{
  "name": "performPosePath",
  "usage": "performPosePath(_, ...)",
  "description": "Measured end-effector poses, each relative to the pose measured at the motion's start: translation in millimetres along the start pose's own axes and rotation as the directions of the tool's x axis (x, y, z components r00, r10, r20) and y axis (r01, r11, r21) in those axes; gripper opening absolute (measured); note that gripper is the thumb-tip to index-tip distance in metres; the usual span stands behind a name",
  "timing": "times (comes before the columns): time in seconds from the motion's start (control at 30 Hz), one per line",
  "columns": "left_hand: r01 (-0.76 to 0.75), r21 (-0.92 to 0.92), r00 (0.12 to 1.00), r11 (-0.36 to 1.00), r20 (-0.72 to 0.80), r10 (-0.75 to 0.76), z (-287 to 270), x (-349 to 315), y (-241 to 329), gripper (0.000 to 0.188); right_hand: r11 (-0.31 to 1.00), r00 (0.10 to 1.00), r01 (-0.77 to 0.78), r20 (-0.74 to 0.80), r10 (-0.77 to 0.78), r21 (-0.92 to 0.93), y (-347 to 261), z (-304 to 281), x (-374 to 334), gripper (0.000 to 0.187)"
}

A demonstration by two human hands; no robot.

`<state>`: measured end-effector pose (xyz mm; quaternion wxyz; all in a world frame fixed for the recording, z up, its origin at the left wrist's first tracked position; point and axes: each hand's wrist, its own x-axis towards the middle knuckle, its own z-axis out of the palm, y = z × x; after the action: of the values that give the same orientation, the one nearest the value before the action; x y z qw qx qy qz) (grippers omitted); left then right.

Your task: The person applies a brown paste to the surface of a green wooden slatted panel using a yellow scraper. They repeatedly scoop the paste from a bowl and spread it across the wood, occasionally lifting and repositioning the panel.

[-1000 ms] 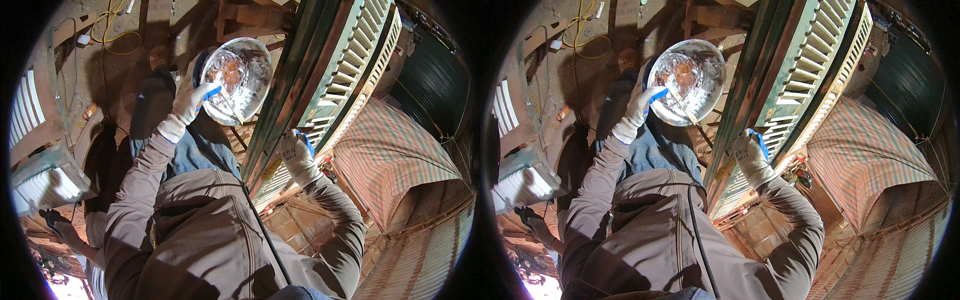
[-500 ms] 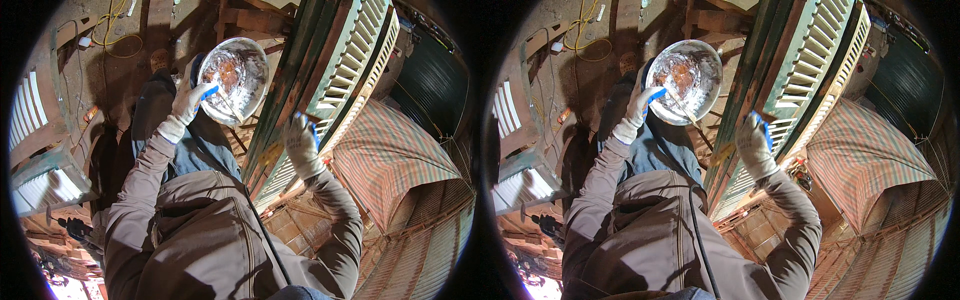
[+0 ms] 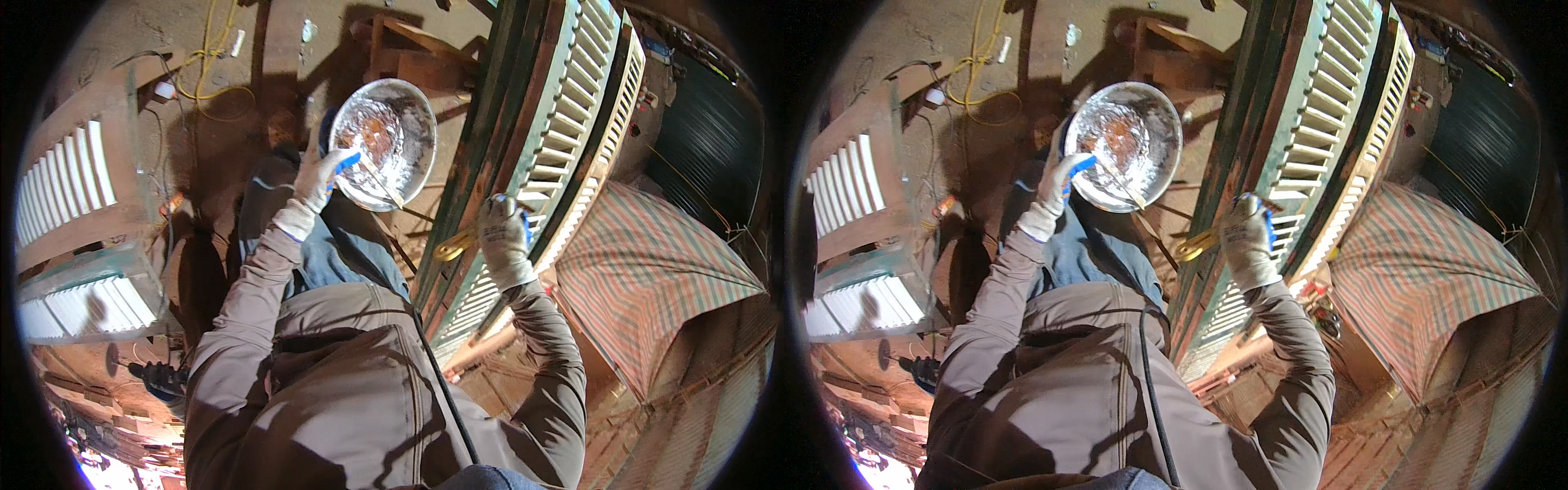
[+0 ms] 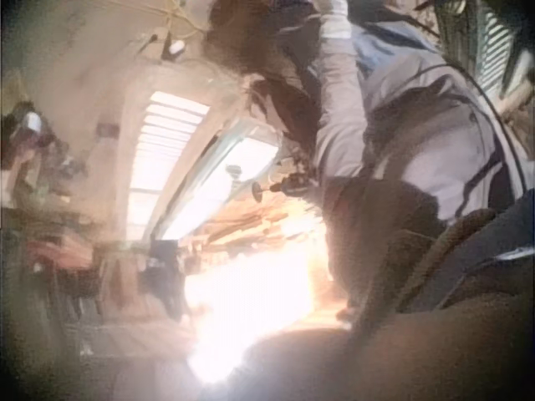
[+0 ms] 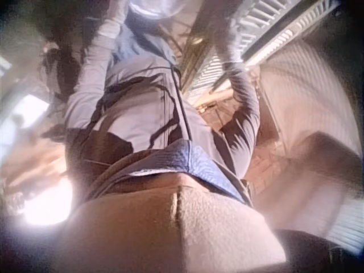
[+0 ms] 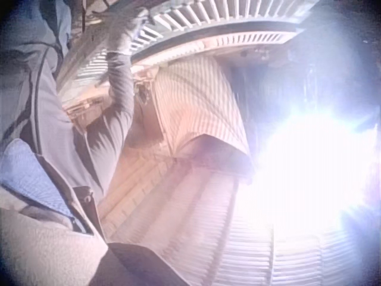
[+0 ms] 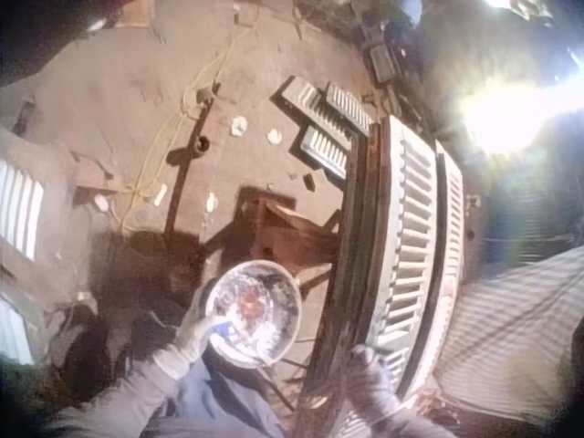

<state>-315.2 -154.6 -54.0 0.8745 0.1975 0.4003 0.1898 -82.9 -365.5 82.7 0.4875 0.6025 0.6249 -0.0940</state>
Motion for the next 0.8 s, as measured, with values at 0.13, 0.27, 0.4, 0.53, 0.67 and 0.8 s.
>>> performPosePath(0.13,-0.007,-0.004,1.0,1.0,-0.012,0.007,-4.7,9.8,-9.7,0.072,0.998,0.969,0.052,0.242,-0.042,-0.033,-9.7,-4.8,-5.1,0.025)
performPosePath(0.27,-0.01,-0.01,1.0,1.0,-0.028,0.01,-5.2,15.6,2.7,0.076,0.819,0.998,-0.05,0.062,0.018,0.571,7.8,-21.7,-20.3,0.021)
performPosePath(0.4,-0.056,0.024,0.998,0.998,-0.027,0.056,11.3,18.2,14.3,0.076,0.533,0.955,-0.009,-0.15,0.254,0.846,55.1,-69.7,-6.3,0.044)
performPosePath(0.53,-0.078,0.034,0.996,0.996,0.044,0.077,48.9,35.3,51.9,0.069,0.499,0.902,0.068,-0.267,0.339,0.864,97.4,-106.5,15.5,0.051)
performPosePath(0.67,-0.198,0.231,0.967,0.953,0.203,0.152,58.5,81.1,62.5,0.038,0.408,0.817,0.174,-0.362,0.448,0.896,129.9,-97.4,62.2,0.037)
performPosePath(0.8,-0.588,0.574,0.807,0.569,0.376,0.455,85.6,124.9,78.1,0.027,0.164,0.737,0.278,-0.32,0.595,0.947,159.6,-89.7,113.6,0.027)
